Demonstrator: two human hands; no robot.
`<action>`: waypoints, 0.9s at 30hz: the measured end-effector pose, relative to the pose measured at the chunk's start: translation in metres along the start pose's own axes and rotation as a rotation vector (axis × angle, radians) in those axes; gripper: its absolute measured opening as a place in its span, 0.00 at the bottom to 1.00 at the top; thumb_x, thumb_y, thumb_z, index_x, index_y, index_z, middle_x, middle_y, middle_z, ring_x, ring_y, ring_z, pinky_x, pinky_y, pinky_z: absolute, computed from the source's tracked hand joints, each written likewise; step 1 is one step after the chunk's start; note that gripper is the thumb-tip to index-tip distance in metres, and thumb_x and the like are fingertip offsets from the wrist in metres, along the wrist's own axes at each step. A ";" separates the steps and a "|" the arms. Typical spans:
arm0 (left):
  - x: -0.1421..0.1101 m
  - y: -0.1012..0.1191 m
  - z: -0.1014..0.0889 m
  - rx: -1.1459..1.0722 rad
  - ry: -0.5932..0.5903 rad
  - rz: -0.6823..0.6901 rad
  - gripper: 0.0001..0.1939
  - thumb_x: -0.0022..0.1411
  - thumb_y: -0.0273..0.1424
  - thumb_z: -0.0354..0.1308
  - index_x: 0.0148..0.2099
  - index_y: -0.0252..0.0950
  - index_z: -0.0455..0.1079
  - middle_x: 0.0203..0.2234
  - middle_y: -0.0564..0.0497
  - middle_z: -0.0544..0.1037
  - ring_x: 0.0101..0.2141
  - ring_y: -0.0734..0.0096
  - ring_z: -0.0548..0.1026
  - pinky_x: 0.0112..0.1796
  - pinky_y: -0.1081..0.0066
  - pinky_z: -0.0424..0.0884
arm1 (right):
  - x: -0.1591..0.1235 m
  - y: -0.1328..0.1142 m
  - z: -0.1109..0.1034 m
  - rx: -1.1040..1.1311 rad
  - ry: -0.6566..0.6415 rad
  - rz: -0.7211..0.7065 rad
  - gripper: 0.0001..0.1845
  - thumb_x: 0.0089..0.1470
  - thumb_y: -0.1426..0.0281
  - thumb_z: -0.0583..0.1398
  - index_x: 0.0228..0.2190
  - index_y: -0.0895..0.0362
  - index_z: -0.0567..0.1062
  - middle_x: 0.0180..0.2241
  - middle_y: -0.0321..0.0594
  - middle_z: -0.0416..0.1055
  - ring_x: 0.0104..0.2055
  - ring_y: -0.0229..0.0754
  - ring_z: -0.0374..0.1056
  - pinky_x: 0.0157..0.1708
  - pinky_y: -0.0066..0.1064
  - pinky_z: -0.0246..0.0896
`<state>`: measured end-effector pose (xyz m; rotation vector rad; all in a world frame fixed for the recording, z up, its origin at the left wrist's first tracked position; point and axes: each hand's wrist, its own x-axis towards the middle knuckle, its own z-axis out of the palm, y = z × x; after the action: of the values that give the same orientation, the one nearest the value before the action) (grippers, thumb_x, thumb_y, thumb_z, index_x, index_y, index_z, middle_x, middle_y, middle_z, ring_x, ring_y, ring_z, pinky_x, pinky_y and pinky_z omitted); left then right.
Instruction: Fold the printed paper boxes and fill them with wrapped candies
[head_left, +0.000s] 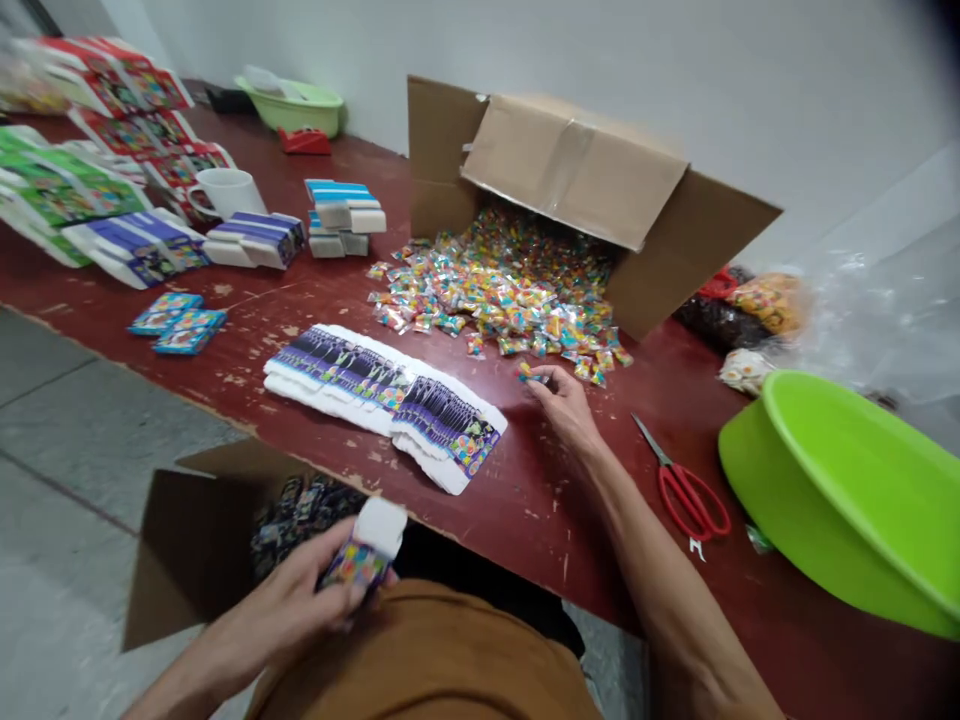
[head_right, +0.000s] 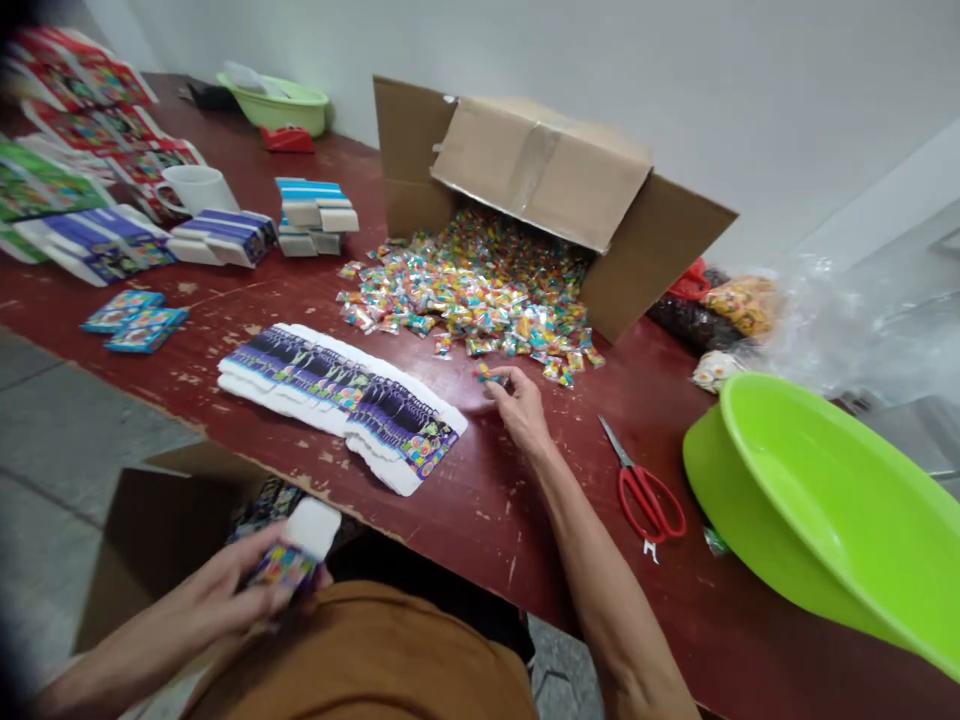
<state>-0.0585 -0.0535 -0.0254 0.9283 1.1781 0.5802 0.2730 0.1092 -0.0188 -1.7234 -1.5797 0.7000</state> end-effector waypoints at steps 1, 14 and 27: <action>0.005 0.009 0.008 -0.038 -0.031 0.035 0.16 0.52 0.34 0.64 0.44 0.38 0.71 0.31 0.50 0.81 0.32 0.66 0.76 0.34 0.70 0.71 | -0.018 -0.011 0.000 0.056 -0.073 -0.026 0.16 0.58 0.60 0.57 0.44 0.56 0.74 0.34 0.38 0.75 0.32 0.40 0.69 0.34 0.31 0.64; 0.025 0.031 0.061 0.178 0.084 0.183 0.22 0.55 0.34 0.63 0.52 0.37 0.68 0.27 0.55 0.73 0.21 0.74 0.69 0.24 0.73 0.69 | -0.108 -0.074 0.024 0.345 -0.549 -0.348 0.08 0.56 0.72 0.63 0.40 0.55 0.73 0.30 0.34 0.72 0.29 0.36 0.67 0.32 0.29 0.62; 0.020 0.034 0.068 -0.400 0.087 0.070 0.21 0.55 0.45 0.66 0.42 0.33 0.76 0.22 0.50 0.78 0.23 0.70 0.73 0.24 0.74 0.72 | -0.122 -0.061 0.053 0.912 -0.755 0.190 0.25 0.41 0.55 0.73 0.36 0.55 0.74 0.31 0.35 0.74 0.26 0.37 0.69 0.28 0.31 0.68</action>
<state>0.0144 -0.0403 0.0003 0.6078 1.0571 0.8830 0.1798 -0.0033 -0.0115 -0.9390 -1.1760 1.9627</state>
